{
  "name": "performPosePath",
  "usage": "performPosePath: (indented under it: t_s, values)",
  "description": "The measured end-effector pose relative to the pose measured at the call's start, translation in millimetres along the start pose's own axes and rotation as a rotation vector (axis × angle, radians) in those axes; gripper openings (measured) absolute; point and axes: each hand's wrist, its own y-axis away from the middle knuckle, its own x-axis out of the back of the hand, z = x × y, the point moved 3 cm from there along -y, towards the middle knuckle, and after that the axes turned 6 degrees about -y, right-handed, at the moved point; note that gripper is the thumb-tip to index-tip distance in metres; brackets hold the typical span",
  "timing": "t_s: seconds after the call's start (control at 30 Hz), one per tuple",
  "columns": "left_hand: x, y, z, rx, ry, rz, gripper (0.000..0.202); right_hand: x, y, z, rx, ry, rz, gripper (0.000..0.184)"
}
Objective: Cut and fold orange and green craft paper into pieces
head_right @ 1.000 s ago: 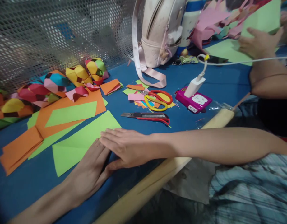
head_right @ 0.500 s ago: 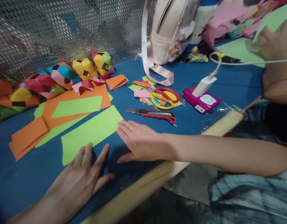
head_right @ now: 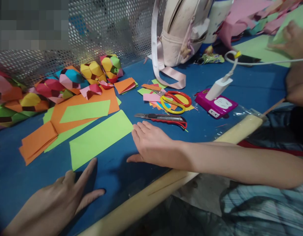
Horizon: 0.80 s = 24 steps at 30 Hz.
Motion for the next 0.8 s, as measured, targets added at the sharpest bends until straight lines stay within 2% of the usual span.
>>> performPosePath:
  t_s: [0.07, 0.13, 0.2, 0.27, 0.33, 0.4, 0.47, 0.57, 0.67, 0.8]
  values:
    - [3.5, -5.3, -8.7, 0.015, 0.088, -0.045, 0.061, 2.7, -2.3, 1.4, -0.001, -0.018, 0.006, 0.077]
    - [10.9, -16.9, -15.9, 0.011, 0.175, -0.038, 0.054, 7.7, -5.2, 2.8, 0.008, -0.045, 0.02, 0.069]
    - [21.1, -34.5, -20.7, 0.002, 0.231, 0.058, 0.05, 14.7, -8.1, 5.4, 0.026, -0.067, 0.044, 0.059]
    - [29.9, -55.9, -23.0, -0.024, 0.294, 0.213, 0.048, 22.1, -9.7, 12.5, 0.007, -0.068, 0.05, 0.048]
    - [33.1, -78.0, -24.5, -0.05, 0.365, 0.321, 0.047, 28.6, -8.6, 26.8, -0.081, -0.056, 0.004, 0.038]
    - [30.5, -98.2, -27.8, -0.023, 0.466, 0.373, 0.053, 34.1, -3.6, 46.7, -0.205, -0.045, -0.086, 0.035]
    - [24.1, -114.6, -30.8, 0.007, 0.578, 0.348, 0.063, 39.1, 3.5, 66.2, -0.287, -0.049, -0.179, 0.037]
    - [13.8, -130.6, -31.9, 0.049, 0.698, 0.265, 0.076, 46.1, 11.4, 85.0, -0.317, -0.078, -0.246, 0.042]
    - [7.4, -138.4, -29.3, 0.08, 0.712, 0.242, 0.079, 48.6, 11.5, 87.5, -0.299, -0.106, -0.302, 0.039]
    - [5.4, -142.3, -25.4, 0.082, 0.669, 0.285, 0.073, 44.9, 4.8, 79.3, -0.27, -0.122, -0.347, 0.024]
